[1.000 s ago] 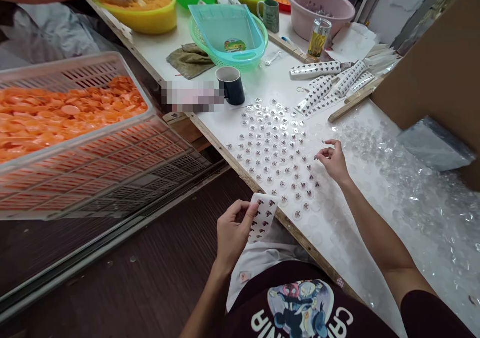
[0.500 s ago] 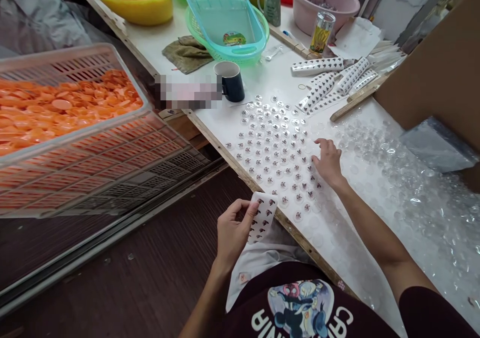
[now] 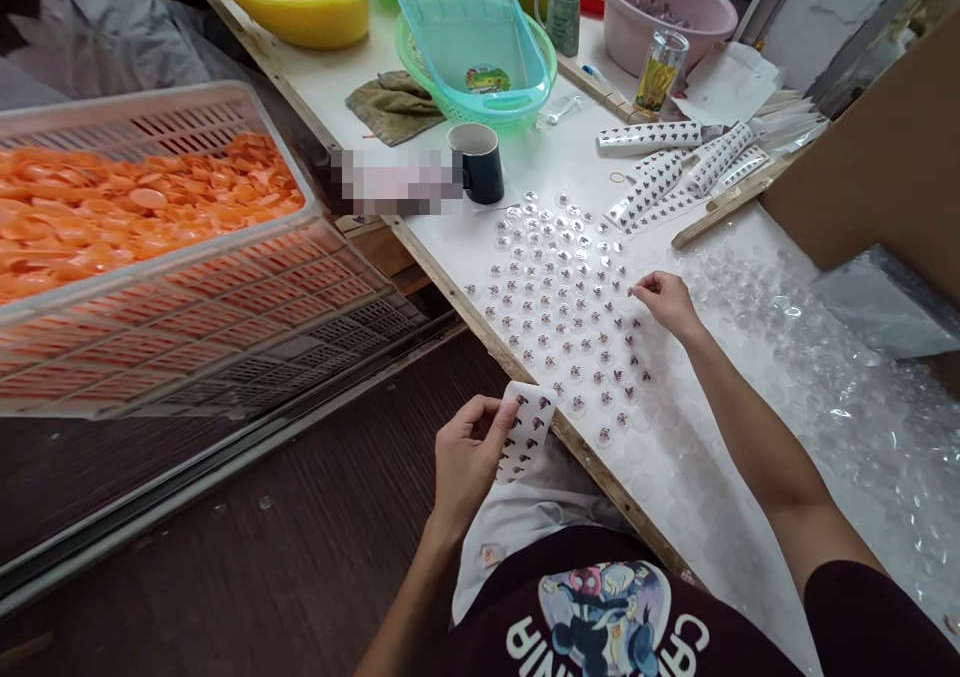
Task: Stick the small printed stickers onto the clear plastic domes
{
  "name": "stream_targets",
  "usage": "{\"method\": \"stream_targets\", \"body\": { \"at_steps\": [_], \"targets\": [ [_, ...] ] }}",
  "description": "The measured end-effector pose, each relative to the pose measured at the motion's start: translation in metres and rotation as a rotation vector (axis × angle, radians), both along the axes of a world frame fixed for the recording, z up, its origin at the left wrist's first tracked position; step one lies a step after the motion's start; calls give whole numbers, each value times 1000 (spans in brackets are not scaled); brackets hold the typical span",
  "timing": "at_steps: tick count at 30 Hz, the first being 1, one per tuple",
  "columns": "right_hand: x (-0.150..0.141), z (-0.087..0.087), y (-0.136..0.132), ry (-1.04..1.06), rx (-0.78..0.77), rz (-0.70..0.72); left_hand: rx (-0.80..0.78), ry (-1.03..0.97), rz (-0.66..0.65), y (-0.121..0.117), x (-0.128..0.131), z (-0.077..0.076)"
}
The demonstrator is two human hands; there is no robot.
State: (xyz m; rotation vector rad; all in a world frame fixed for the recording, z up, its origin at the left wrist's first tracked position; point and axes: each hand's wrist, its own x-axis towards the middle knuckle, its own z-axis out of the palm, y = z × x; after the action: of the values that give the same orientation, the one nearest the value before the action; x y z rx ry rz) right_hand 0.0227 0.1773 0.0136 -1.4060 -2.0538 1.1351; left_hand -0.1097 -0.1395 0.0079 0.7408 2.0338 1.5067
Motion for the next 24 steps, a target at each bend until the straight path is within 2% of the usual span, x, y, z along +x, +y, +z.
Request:
{"method": "stream_targets", "body": {
  "at_steps": [5,13,16,18,20,23,24],
  "targets": [
    [-3,-3,1,-68,-14,39,3,-7,2,0,-1,-1],
    [-16,-10,-10,-347,222,62,2,-8,7,0,-2,-1],
    [-17,-5,-17,-315,372,40,10,-20,13,0,-1,0],
    [-16,1,-34,-197,410,30,24,-35,29,0,0,1],
    [-14,7,-65,-22,309,94,43,-50,59,0,2,2],
    [-11,14,-125,182,-42,374,69,-74,109,2,5,3],
    [-10,16,-143,210,-114,458,76,-83,118,3,6,3]
  ]
}}
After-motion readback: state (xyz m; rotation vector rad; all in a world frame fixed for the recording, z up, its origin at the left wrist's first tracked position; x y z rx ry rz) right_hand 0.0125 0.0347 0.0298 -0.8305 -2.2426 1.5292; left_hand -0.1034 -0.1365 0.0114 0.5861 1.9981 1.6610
